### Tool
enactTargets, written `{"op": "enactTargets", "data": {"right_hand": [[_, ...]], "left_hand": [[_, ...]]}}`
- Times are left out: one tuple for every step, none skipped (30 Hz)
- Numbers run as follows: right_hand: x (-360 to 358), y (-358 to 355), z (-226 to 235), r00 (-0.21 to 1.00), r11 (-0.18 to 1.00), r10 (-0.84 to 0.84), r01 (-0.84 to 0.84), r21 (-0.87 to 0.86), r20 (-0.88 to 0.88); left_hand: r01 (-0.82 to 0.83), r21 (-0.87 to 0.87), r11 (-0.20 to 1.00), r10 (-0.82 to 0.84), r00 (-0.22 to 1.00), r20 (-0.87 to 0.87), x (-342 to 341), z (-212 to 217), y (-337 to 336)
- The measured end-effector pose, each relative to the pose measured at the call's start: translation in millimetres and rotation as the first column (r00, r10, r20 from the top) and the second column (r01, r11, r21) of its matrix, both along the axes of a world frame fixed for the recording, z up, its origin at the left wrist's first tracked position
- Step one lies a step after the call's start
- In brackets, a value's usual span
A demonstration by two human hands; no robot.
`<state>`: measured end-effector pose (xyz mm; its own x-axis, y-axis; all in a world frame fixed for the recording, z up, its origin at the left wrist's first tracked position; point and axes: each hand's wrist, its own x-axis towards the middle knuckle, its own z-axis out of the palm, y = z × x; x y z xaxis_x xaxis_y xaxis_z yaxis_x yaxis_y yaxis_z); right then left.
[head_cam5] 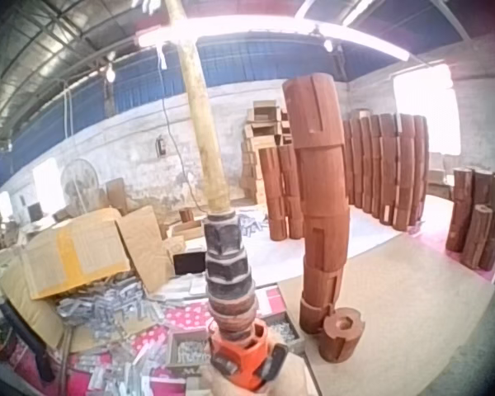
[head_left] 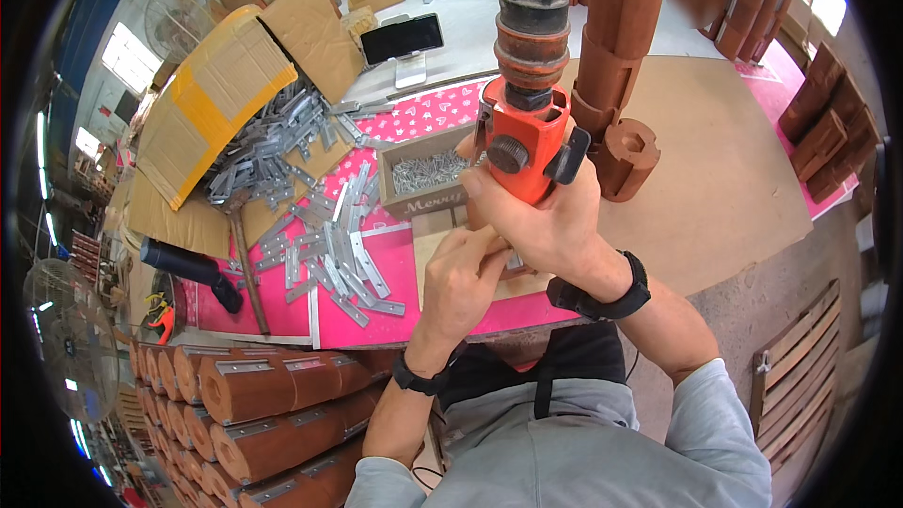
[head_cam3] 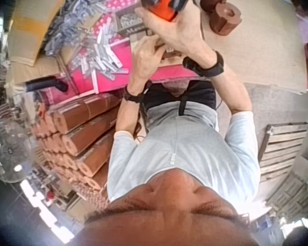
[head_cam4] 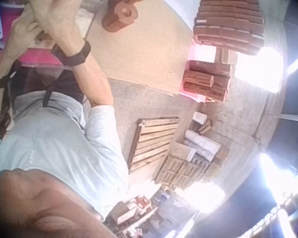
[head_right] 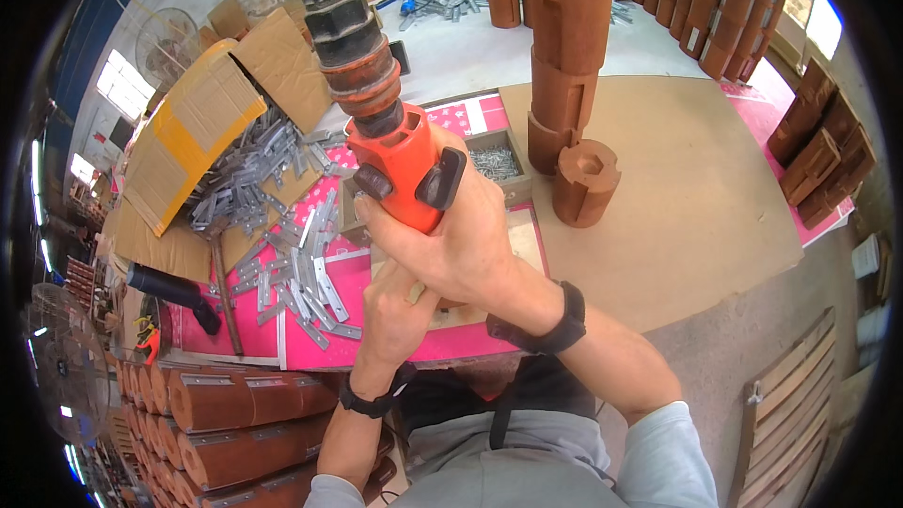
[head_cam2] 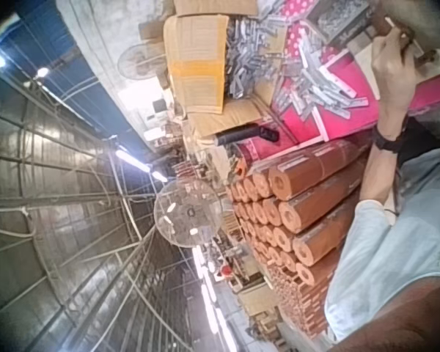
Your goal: The recorder is using a powered screwdriver to attach L-brackets or metal plates to wooden/bamboo furniture legs or pillars in a factory environment.
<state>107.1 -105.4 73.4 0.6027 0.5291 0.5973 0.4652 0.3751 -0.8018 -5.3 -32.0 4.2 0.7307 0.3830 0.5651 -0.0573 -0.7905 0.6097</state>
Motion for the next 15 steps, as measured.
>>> {"op": "enactTargets", "data": {"right_hand": [[1.3, -0.3, 0.4, 0.999, 1.000, -0.017, 0.017, -0.001, 0.042], [0.5, -0.8, -0.7, 0.999, 1.000, -0.017, 0.017, -0.004, 0.045], [-1.6, -1.2, -3.0, 1.000, 1.000, 0.012, -0.012, -0.012, -0.011], [-2.5, -1.3, -4.2, 0.997, 0.999, 0.041, -0.043, -0.020, -0.066], [-2.2, -0.9, -4.3, 0.997, 0.999, 0.044, -0.046, -0.025, -0.063], [-1.8, -0.3, -4.3, 0.998, 0.999, 0.037, -0.037, -0.009, -0.050], [-2.8, 1.9, -4.2, 0.999, 0.999, 0.034, -0.034, 0.008, -0.037], [-2.7, 2.9, -4.5, 0.998, 0.999, 0.043, -0.043, 0.005, -0.035], [-1.6, 2.7, -5.3, 0.999, 1.000, 0.027, -0.026, 0.006, -0.020], [-0.7, 3.6, -6.4, 1.000, 1.000, 0.008, -0.008, 0.006, -0.006], [-1.1, 5.4, -5.7, 1.000, 0.999, 0.005, -0.004, 0.033, -0.013], [-1.3, 6.9, -5.6, 1.000, 1.000, 0.011, -0.011, 0.029, -0.012], [-1.7, 7.3, -5.7, 1.000, 0.999, 0.012, -0.012, 0.031, -0.019], [-2.3, 7.4, -5.3, 1.000, 0.999, 0.013, -0.012, 0.034, -0.026], [-3.8, 6.4, -3.1, 0.999, 1.000, 0.014, -0.013, 0.020, -0.029]], "left_hand": [[0.001, -0.003, 1.000, -0.001, 1.000, 0.002, -0.1, -0.5, -0.3], [0.015, -0.019, 1.000, -0.015, 1.000, -0.019, -1.3, -0.9, -0.2], [0.028, -0.036, 0.999, -0.029, 0.999, -0.040, -2.3, -1.2, 0.6], [0.025, -0.040, 0.999, -0.027, 0.999, -0.037, -3.5, 1.1, 1.2], [0.070, -0.053, 0.996, -0.073, 0.995, -0.067, -5.2, 5.5, 1.6], [0.113, -0.067, 0.991, -0.119, 0.988, -0.097, -5.7, 7.5, 1.9], [0.105, -0.069, 0.992, -0.111, 0.989, -0.094, -6.0, 5.1, 3.3], [0.134, -0.096, 0.986, -0.144, 0.984, -0.103, -5.6, 0.5, 5.3], [0.164, -0.123, 0.979, -0.177, 0.978, -0.110, -5.7, -3.1, 7.2], [0.157, -0.127, 0.979, -0.171, 0.979, -0.108, -5.7, -5.6, 9.1], [0.180, -0.149, 0.972, -0.202, 0.968, -0.151, -5.8, -7.9, 10.8], [0.202, -0.173, 0.964, -0.235, 0.953, -0.193, -5.8, -9.3, 12.3], [0.198, -0.178, 0.964, -0.232, 0.953, -0.193, -6.0, -10.2, 13.1], [0.208, -0.171, 0.963, -0.237, 0.955, -0.176, -6.0, -10.8, 14.0], [0.217, -0.164, 0.962, -0.243, 0.957, -0.160, -6.0, -11.4, 14.8]]}}
